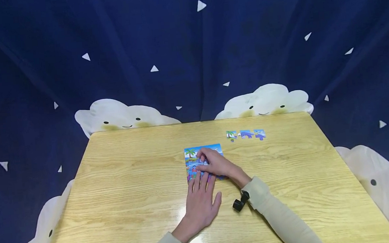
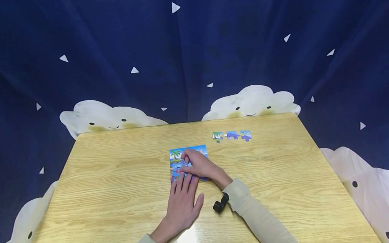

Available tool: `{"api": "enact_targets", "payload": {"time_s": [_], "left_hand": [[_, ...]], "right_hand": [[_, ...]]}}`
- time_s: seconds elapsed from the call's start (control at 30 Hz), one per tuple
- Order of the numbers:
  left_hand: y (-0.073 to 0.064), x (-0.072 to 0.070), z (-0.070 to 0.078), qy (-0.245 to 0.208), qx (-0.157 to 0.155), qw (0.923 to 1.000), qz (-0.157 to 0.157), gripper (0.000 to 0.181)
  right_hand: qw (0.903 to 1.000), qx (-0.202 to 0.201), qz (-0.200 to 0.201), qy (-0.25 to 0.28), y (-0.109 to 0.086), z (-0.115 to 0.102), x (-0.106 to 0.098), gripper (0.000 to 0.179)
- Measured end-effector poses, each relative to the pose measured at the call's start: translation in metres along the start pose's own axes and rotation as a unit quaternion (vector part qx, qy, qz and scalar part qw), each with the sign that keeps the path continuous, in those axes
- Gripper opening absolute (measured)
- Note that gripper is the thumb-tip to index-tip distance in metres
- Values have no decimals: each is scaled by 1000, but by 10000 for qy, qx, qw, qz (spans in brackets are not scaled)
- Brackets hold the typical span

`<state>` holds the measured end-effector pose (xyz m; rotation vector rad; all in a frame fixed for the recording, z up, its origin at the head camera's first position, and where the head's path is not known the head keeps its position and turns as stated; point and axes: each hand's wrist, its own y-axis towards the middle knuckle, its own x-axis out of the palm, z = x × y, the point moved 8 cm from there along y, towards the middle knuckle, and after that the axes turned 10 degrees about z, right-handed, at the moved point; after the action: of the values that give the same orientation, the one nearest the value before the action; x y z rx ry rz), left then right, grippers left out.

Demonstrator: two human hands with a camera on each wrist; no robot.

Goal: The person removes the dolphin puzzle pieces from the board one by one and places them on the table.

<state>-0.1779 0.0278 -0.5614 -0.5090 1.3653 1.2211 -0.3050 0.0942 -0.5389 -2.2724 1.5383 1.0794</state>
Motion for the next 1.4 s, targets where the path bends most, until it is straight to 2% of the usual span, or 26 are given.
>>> {"api": "enact_targets", "payload": {"time_s": [0.4,0.63,0.9,1.17,1.4], "left_hand": [[-1,3,0,37,36,9999,87,61],[-1,3,-1,99,29,9999,15,62],[0,-1,0,78,76,9998,193,61],[0,1,0,40,7,10000,-25,61],[0,0,0,-5,91,9997,227,60]], "right_hand": [[9948,-556,-279,-806,1,-8,-2,35],[9918,-866,-277,-894,3,-13,-5,35],[9905,-887,-264,-1016,3,-9,-5,36],[9895,-831,-485,-1080,1,-16,-5,39],[9879,-929,-484,-1148,1,-13,-5,43]]}}
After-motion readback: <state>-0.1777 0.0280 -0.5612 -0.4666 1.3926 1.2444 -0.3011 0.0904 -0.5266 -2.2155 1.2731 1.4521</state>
